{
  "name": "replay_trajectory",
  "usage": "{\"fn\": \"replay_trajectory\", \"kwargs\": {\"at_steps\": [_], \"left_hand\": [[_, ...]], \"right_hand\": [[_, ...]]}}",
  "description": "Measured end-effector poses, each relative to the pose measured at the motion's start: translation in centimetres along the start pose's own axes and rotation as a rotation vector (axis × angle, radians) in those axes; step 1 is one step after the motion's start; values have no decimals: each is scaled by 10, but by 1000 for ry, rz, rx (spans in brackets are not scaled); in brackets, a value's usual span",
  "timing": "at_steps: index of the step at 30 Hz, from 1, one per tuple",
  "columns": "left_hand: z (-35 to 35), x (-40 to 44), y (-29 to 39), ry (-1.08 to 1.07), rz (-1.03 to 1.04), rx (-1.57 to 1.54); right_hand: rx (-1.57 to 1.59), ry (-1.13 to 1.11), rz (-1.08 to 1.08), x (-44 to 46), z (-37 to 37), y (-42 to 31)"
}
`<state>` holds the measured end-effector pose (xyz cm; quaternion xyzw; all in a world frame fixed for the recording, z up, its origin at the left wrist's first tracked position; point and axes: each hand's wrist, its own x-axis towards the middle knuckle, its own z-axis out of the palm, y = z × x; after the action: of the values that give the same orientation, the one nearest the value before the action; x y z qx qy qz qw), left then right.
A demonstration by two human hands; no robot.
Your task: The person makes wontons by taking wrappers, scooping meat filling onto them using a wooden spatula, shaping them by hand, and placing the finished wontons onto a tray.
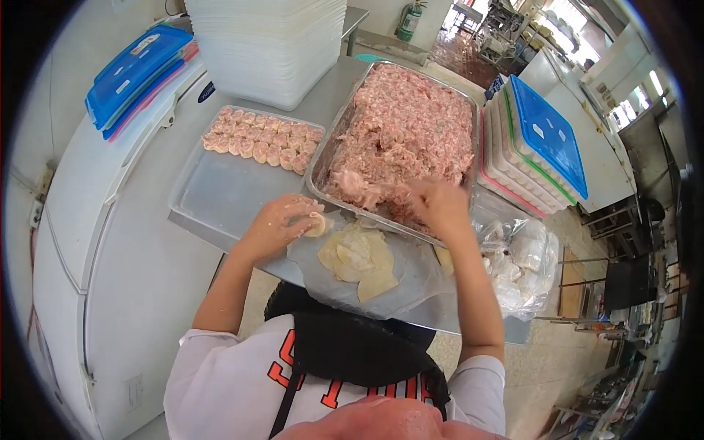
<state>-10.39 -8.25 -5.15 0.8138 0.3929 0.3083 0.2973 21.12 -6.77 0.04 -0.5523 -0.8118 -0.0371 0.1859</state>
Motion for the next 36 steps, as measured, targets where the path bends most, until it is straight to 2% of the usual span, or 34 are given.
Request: {"fn": "replay_trajectory", "kwargs": {"at_steps": [3, 4, 7, 10, 13, 16, 17, 19, 20, 23, 25, 27, 30, 31, 33, 34, 36], "left_hand": [[3, 1, 6, -4, -106, -159], [5, 1, 8, -12, -149, -216], [13, 1, 11, 48, -275, -494], [17, 1, 1, 28, -174, -494], [29, 3, 16, 75, -240, -424], [38, 2, 15, -110, -230, -468], [38, 2, 15, -197, -185, -297], [36, 3, 20, -364, -89, 43], [40, 1, 19, -288, 7, 80], [45, -2, 21, -93, 238, 186], [40, 0, 28, -27, 323, 236], [42, 3, 25, -108, 186, 79], [38, 20, 24, -216, -77, -302], [36, 30, 25, -251, -179, -452], [50, 57, 21, -37, -315, -1128], [55, 73, 24, 78, -389, -1462], [54, 106, 37, 165, -373, -1657]], "right_hand": [[-226, 42, -176, 15, -16, 7], [-253, 55, -294, 16, -4, 11], [-252, -103, -213, 4, 26, -1], [-117, -93, -146, -13, 27, -13], [116, -118, -38, -28, 35, -4], [391, -182, 105, -32, 35, 13], [485, -207, 157, -30, 35, 15], [215, -149, 81, -10, 13, 8], [81, -120, 43, -3, 5, 3], [-135, -281, -99, 3, 13, -22], [-37, -304, -19, -5, 20, -33], [128, -253, 25, -13, 27, -20], [753, -111, 153, -28, 42, 6], [814, -45, 237, -27, 39, 7], [933, 95, 413, -24, 28, 7], [1106, 40, 577, -17, 9, -1], [1101, 87, 525, -14, 9, 2]]}}
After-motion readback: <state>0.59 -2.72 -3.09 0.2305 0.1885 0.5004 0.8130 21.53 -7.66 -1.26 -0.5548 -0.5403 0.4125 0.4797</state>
